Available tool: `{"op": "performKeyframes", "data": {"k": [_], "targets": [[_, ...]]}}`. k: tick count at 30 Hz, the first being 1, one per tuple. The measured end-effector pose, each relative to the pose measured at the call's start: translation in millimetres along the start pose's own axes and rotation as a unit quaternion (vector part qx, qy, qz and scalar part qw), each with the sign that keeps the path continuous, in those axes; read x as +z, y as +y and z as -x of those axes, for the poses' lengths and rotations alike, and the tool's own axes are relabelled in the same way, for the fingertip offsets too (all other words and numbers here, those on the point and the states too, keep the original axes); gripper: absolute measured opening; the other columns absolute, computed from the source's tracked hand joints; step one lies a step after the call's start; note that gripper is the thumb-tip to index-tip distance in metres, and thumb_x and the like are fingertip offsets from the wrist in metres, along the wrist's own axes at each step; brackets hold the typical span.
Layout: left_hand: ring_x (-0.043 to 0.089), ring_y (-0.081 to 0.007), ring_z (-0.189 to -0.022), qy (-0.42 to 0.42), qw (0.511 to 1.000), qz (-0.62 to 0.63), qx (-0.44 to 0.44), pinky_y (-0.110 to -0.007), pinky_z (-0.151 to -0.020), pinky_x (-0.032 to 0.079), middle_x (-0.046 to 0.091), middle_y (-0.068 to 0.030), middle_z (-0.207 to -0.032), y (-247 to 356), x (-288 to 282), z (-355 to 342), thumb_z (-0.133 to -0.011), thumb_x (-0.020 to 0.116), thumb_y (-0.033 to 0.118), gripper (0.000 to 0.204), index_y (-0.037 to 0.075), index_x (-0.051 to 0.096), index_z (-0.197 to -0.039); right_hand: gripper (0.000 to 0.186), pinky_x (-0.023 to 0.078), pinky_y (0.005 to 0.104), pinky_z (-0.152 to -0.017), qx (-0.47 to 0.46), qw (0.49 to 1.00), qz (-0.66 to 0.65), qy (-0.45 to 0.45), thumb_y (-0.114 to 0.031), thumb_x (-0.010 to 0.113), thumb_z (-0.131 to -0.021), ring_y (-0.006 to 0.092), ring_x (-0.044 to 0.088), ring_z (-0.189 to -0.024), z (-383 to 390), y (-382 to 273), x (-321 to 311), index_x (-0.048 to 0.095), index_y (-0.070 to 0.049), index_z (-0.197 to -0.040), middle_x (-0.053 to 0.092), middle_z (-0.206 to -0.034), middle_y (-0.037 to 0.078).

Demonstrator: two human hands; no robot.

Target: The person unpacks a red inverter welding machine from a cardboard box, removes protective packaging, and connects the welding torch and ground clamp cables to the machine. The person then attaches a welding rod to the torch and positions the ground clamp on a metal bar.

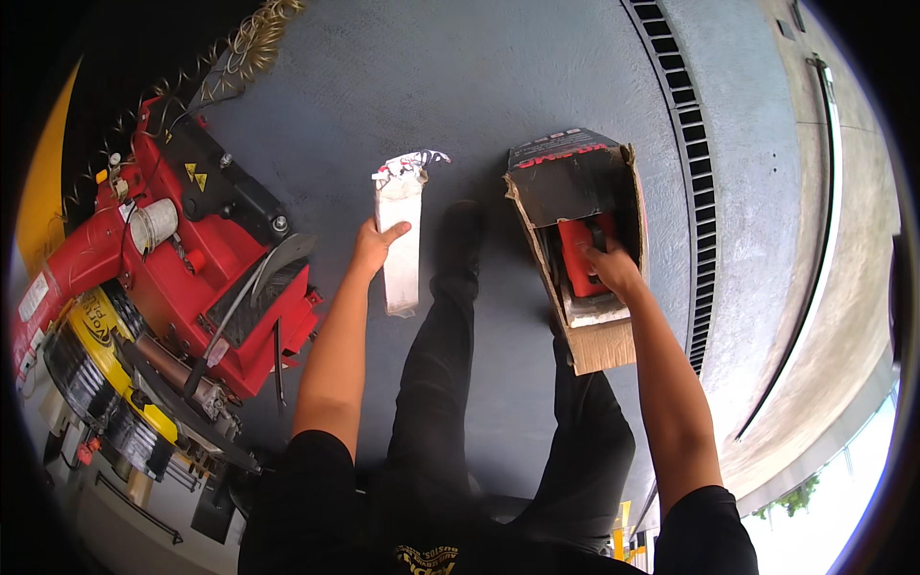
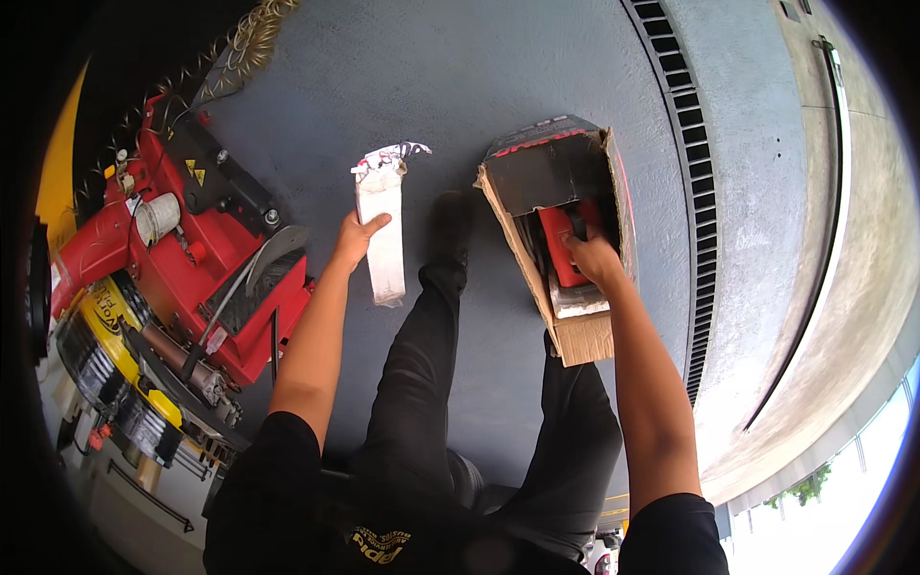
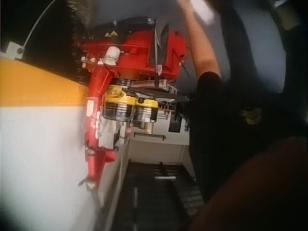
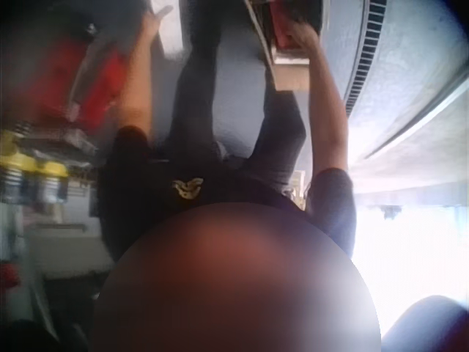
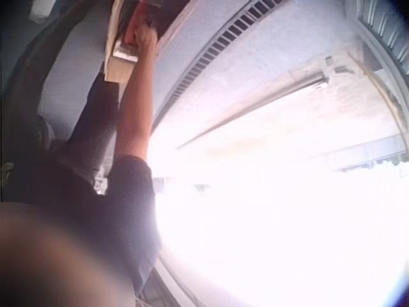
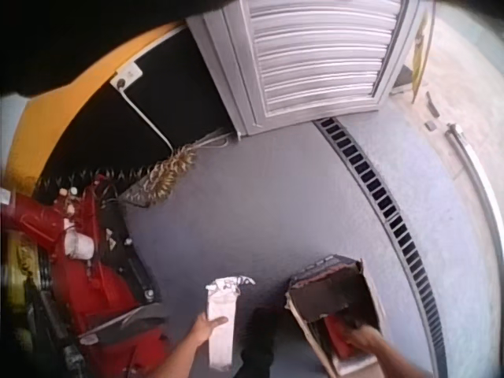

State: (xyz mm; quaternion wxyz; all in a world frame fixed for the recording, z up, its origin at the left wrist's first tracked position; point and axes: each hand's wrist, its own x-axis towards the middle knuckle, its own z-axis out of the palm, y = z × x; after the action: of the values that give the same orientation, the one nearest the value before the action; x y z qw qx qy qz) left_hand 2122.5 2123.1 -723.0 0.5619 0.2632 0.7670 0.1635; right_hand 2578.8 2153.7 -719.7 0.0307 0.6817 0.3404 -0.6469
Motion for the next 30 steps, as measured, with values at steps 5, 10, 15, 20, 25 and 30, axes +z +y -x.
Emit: {"op": "performKeyframes", "data": {"k": [5, 10, 15, 20, 25, 30], "targets": [[0.07, -0.0286, -0.109, 0.028, 0.994, -0.101, -0.027, -0.04, -0.097, 0.051, 0.073, -0.0154, -0.119, -53.3, 23.0, -63.1, -0.078, 0.088, 0.022, 0.057, 0.002, 0.065, -0.126, 0.045, 0.051, 0.0375, -0.08, 0.005, 0.999, 0.032, 0.007, -0.033, 0.065, -0.095, 0.0217, 0.065, -0.083, 6.8, -7.9, -10.5, 0.059, -0.001, -0.126, 0.069, -0.097, 0.012], [0.071, -0.0281, -0.105, 0.029, 0.992, -0.115, -0.042, -0.039, -0.093, 0.053, 0.073, -0.0174, -0.117, -102.7, 22.8, -100.3, -0.082, 0.085, 0.02, 0.055, -0.001, 0.062, -0.127, 0.048, 0.048, 0.0402, -0.095, 0.002, 0.998, 0.045, 0.034, -0.035, 0.063, -0.096, 0.0328, 0.066, -0.102, 20.6, -17.8, -4.2, 0.058, 0.0, -0.129, 0.068, -0.114, 0.021], [0.068, -0.0299, -0.111, 0.097, 0.985, -0.115, -0.083, -0.039, -0.098, 0.05, 0.069, -0.0206, -0.124, -129.2, 29.3, -116.4, -0.087, 0.078, 0.016, 0.054, -0.003, 0.057, -0.134, 0.05, 0.043, 0.0418, -0.104, -0.017, 0.998, 0.041, 0.052, -0.036, 0.062, -0.097, 0.0414, 0.06, -0.118, 29.3, -13.4, 2.9, 0.055, -0.001, -0.132, 0.064, -0.124, 0.027], [0.06, -0.0315, -0.125, 0.184, 0.948, -0.245, -0.09, -0.039, -0.106, 0.046, 0.063, -0.023, -0.135, -115.6, 36.9, -102.5, -0.091, 0.074, 0.019, 0.061, -0.003, 0.05, -0.142, 0.059, 0.038, 0.0475, -0.112, -0.02, 0.988, 0.132, 0.077, -0.04, 0.058, -0.098, 0.0482, 0.051, -0.131, 30.2, -3.2, 10.1, 0.047, -0.002, -0.141, 0.055, -0.135, 0.034], [0.063, -0.0269, -0.121, 0.1, 0.989, -0.107, 0.004, -0.036, -0.103, 0.048, 0.065, -0.0198, -0.132, -31.8, 79.8, -38.6, -0.096, 0.067, 0.016, 0.047, -0.002, 0.054, -0.138, 0.061, 0.039, 0.0486, -0.112, -0.055, 0.988, 0.104, 0.105, -0.036, 0.06, -0.096, 0.0486, 0.05, -0.131, 36.9, 4.1, 10.1, 0.044, -0.002, -0.144, 0.054, -0.138, 0.034], [0.068, -0.0199, -0.098, 0.047, 0.935, -0.064, 0.345, -0.032, -0.087, 0.053, 0.07, -0.011, -0.109, 100.6, 156.3, 82.2, -0.096, 0.059, 0.0, 0.018, 0.001, 0.065, -0.112, 0.065, 0.042, 0.0498, -0.108, -0.109, 0.982, 0.079, 0.131, -0.026, 0.066, -0.091, 0.0472, 0.053, -0.128, 43.7, 8.2, 2.7, 0.042, -0.004, -0.147, 0.056, -0.138, 0.029]]}}
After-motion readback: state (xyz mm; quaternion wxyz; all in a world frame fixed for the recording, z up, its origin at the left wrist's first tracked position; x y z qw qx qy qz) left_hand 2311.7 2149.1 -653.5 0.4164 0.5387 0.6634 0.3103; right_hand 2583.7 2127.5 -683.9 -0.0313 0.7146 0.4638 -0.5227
